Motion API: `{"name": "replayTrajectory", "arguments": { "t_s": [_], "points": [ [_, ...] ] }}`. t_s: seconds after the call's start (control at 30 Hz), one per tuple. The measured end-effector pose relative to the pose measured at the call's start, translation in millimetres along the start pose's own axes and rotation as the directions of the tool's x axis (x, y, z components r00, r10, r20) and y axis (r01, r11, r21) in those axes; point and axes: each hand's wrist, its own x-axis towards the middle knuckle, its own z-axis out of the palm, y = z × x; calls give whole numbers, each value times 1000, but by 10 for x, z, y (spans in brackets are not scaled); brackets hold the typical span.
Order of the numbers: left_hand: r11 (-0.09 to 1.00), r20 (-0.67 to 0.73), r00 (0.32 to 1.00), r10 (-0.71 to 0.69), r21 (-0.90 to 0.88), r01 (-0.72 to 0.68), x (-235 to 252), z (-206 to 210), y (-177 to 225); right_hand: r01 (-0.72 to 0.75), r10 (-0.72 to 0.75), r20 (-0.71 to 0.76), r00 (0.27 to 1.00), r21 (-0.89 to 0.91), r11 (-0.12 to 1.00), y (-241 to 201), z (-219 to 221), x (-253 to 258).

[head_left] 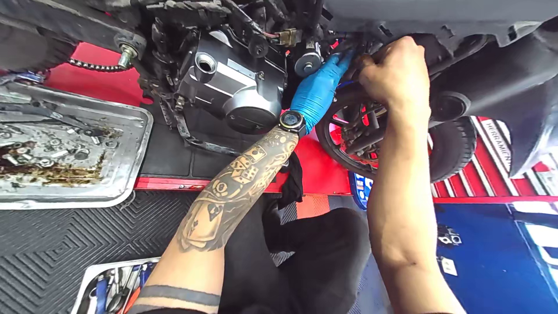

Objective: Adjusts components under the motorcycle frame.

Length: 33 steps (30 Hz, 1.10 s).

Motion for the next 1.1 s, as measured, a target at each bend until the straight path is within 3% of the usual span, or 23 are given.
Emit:
{"name": "replayTrajectory", "arguments": {
  "t_s": [0.17, 0.37, 0.53, 0.6, 0.7, 0.83, 1.0, 1.1],
  "points": [
    [1000, -2, 1000, 3, -30, -4, 5, 29, -15, -17, 23, -55, 998, 112, 994, 28, 164, 4],
    [998, -26, 1000, -8, -61, 7, 9, 42, -21, 117, 8, -388, 921, 298, 948, 7, 848, -58],
    [999, -53, 999, -8, -38, 6, 7, 39, -21, 181, -34, -348, 937, 399, 899, 56, 904, -18],
    [999, -141, 989, 39, -16, -41, -6, 147, -90, 191, -9, -443, 897, 369, 910, 55, 1061, -19],
    [997, -149, 987, 57, 55, -50, 17, 172, -112, 208, 34, -569, 822, 355, 911, 64, 1269, 54],
    [998, -87, 996, -2, 61, 7, -4, 82, -23, 205, 41, -490, 871, 438, 875, 120, 1180, -137],
    [997, -118, 993, 18, 82, -9, 16, 130, -90, 214, -92, -432, 897, 243, 946, 265, 844, -408],
    [998, -104, 995, -8, 53, 13, 6, 142, -74, 179, -114, -300, 947, 196, 964, 289, 493, -333]
  ]
}}
